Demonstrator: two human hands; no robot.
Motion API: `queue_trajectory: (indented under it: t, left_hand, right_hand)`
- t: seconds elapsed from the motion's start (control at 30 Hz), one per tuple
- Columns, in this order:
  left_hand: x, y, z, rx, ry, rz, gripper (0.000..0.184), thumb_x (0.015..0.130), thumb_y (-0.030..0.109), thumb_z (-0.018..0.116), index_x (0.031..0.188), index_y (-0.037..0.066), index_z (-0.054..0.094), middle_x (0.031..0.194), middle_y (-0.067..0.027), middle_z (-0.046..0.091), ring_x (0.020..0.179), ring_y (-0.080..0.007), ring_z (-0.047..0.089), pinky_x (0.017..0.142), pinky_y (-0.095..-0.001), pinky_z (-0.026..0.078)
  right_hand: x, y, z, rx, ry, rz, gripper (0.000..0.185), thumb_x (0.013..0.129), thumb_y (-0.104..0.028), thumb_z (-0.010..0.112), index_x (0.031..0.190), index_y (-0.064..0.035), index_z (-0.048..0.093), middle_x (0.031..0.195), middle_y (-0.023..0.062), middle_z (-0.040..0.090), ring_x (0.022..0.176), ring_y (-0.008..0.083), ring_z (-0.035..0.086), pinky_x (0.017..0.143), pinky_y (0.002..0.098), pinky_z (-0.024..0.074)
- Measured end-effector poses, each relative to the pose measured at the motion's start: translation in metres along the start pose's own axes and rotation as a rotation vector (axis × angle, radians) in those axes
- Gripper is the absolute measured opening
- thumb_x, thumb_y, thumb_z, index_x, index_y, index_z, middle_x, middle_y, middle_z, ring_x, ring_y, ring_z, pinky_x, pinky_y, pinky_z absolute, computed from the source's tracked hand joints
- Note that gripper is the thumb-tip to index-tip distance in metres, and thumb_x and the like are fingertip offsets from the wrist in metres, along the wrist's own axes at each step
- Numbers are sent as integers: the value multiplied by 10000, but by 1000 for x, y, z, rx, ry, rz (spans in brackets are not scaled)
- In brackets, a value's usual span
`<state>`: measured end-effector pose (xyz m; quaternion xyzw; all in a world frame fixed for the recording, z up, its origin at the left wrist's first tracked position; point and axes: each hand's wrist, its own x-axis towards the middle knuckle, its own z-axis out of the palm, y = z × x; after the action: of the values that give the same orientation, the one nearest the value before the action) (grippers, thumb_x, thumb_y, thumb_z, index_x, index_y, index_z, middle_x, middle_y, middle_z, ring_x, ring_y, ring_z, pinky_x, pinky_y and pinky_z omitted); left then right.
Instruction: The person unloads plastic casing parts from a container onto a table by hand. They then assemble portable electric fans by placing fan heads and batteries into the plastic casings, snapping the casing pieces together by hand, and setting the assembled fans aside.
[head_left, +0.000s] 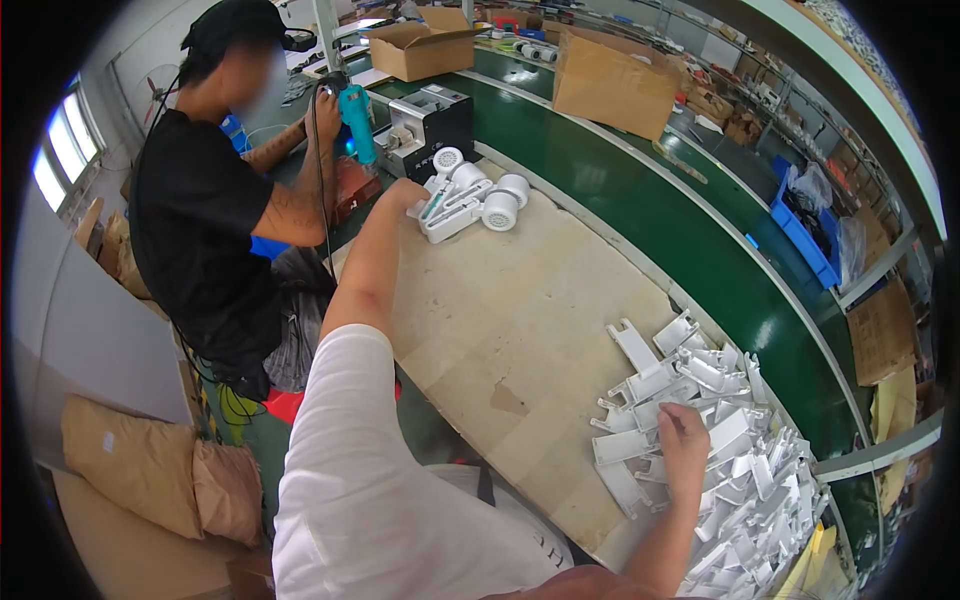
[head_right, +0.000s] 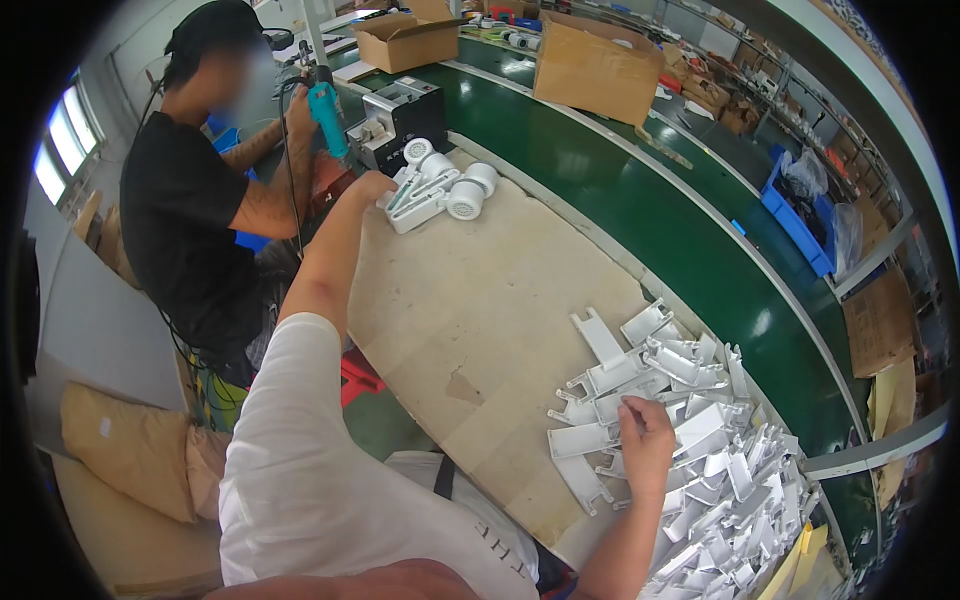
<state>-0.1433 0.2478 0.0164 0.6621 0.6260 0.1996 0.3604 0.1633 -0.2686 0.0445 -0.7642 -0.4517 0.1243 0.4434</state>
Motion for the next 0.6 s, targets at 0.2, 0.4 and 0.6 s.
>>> queue_trajectory:
  t: [0.2, 0.4, 0.6]
  left_hand:
    - [26, -8, 12, 201, 141, 114, 387, 600, 183, 682, 890, -68, 634, 925, -233, 624, 790, -286, 628, 709, -329, 492]
    - [-22, 20, 17, 344, 377, 132, 357, 744, 173, 555, 1051, -4, 511, 1054, -238, 588, 991, -337, 581, 836, -367, 469]
    - [-31, 25, 14, 264, 295, 165, 480, 758, 257, 545, 1151, -13, 488, 1074, -246, 576, 1012, -340, 569, 873, -403, 442]
  right_hand:
    - [0, 0, 1, 9, 1, -8, 132, 795, -57, 602, 913, -1, 620, 828, 95, 589, 706, 165, 560, 661, 264, 454]
    - [0, 2, 1, 9, 4, -32, 132, 796, -58, 602, 914, -1, 621, 826, 92, 587, 706, 165, 558, 657, 262, 453]
    - [0, -2, 0, 3, -12, 0, 131, 797, -47, 599, 917, -1, 624, 826, 89, 586, 708, 163, 555, 657, 260, 452]
